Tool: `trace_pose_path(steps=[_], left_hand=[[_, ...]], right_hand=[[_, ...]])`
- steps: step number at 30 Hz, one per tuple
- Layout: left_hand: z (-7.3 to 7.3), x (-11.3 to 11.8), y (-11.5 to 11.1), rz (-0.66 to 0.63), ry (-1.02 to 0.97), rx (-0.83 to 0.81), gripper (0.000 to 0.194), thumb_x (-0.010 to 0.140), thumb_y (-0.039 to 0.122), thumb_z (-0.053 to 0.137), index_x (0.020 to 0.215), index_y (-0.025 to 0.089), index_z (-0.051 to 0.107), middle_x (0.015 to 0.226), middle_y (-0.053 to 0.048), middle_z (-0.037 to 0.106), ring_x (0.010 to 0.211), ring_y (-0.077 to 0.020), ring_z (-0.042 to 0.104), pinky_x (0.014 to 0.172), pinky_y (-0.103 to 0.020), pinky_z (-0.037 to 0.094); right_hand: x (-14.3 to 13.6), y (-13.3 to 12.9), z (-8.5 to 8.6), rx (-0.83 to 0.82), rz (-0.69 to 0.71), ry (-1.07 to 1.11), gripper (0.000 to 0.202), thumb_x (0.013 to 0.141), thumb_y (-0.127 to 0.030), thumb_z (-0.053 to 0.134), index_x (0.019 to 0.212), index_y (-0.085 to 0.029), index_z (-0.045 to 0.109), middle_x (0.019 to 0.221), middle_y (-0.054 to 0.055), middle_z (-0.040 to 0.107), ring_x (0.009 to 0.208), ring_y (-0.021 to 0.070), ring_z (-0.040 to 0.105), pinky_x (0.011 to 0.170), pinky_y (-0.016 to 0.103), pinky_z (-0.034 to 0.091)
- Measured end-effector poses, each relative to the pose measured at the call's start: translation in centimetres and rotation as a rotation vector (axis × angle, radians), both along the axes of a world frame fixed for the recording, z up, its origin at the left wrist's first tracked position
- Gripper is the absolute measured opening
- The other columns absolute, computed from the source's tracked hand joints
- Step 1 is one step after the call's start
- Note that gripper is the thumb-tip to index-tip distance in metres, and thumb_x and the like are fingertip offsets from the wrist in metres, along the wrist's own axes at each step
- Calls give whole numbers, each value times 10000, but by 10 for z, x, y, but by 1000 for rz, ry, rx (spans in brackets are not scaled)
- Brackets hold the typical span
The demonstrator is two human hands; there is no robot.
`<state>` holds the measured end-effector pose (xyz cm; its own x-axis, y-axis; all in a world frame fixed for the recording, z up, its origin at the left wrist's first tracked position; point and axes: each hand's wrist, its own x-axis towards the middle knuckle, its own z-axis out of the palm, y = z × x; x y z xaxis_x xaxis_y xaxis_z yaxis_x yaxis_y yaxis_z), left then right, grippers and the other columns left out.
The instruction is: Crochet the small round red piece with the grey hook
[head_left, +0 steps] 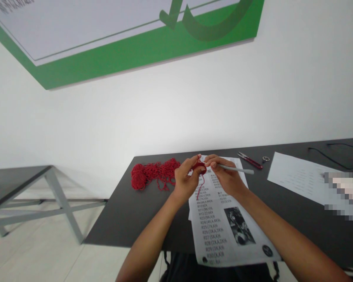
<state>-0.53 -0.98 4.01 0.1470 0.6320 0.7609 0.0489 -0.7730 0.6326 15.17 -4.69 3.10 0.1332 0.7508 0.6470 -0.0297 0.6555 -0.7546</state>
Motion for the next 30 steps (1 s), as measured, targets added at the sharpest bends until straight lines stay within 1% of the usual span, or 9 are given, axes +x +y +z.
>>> trace_pose_path(steps=[4, 8, 10, 12, 14, 17, 22, 26, 30], left_hand=[[-1, 1, 0, -6, -28, 12, 341, 830, 217, 808, 1170, 244, 799, 905, -55, 813, 715, -169, 734, 684, -287, 613], [-6, 5, -2, 3, -61, -40, 323, 849, 251, 793, 1172, 248, 803, 931, -67, 819, 757, -183, 744, 723, -309, 625], [-7, 9, -3, -36, -111, -157, 319, 851, 302, 795, 1163, 237, 806, 991, -81, 825, 817, -200, 761, 770, -331, 633], [-8, 12, -4, -152, -192, -349, 364, 834, 380, 817, 1161, 220, 804, 1012, -87, 827, 838, -207, 770, 792, -340, 635], [-7, 13, -4, -291, -292, -527, 417, 810, 463, 834, 1130, 197, 809, 958, -85, 828, 795, -190, 765, 765, -316, 626], [-4, 11, -2, -378, -393, -649, 459, 741, 506, 884, 1048, 172, 817, 861, -70, 816, 688, -148, 729, 660, -255, 591], [0, 7, -1, -428, -462, -651, 484, 670, 464, 945, 1027, 169, 805, 771, -30, 791, 581, -103, 678, 569, -207, 543], [4, 9, -6, -526, -493, -659, 476, 714, 468, 921, 1058, 169, 785, 663, 0, 740, 500, -95, 633, 507, -207, 511], [8, 8, -8, -556, -508, -656, 476, 725, 456, 920, 1066, 157, 775, 641, 1, 724, 485, -86, 608, 491, -201, 477]], right_hand=[[-1, -8, 5, 80, -134, -161, 233, 1013, -411, 610, 933, -258, 765, 1072, 60, 779, 1053, 236, 740, 948, 433, 615], [-3, -10, 0, 208, -372, -368, 165, 1019, -309, 606, 1037, -267, 764, 1072, 73, 754, 1011, 235, 731, 889, 424, 638], [-3, -10, -5, 307, -483, -495, 201, 1000, -233, 627, 1152, -286, 748, 1109, 85, 741, 1012, 242, 724, 876, 434, 644], [-3, -10, -9, 396, -527, -587, 330, 977, -168, 647, 1270, -307, 705, 1155, 90, 735, 1047, 250, 718, 898, 448, 644], [-3, -12, -8, 422, -504, -593, 393, 973, -144, 647, 1326, -313, 672, 1182, 90, 731, 1076, 246, 719, 903, 434, 647], [-6, -17, 1, 349, -410, -468, 247, 998, -204, 628, 1202, -306, 723, 1125, 72, 744, 1036, 225, 741, 875, 403, 654], [-8, -23, 16, 238, -256, -314, 52, 967, -267, 683, 938, -256, 725, 996, 51, 778, 919, 207, 759, 792, 357, 650], [-7, -24, 15, 240, -243, -306, 65, 980, -278, 661, 950, -261, 716, 1031, 59, 785, 966, 213, 763, 833, 372, 649], [-6, -25, 10, 215, -208, -315, 77, 1000, -269, 630, 995, -270, 707, 1144, 60, 791, 1066, 214, 765, 910, 383, 641]])
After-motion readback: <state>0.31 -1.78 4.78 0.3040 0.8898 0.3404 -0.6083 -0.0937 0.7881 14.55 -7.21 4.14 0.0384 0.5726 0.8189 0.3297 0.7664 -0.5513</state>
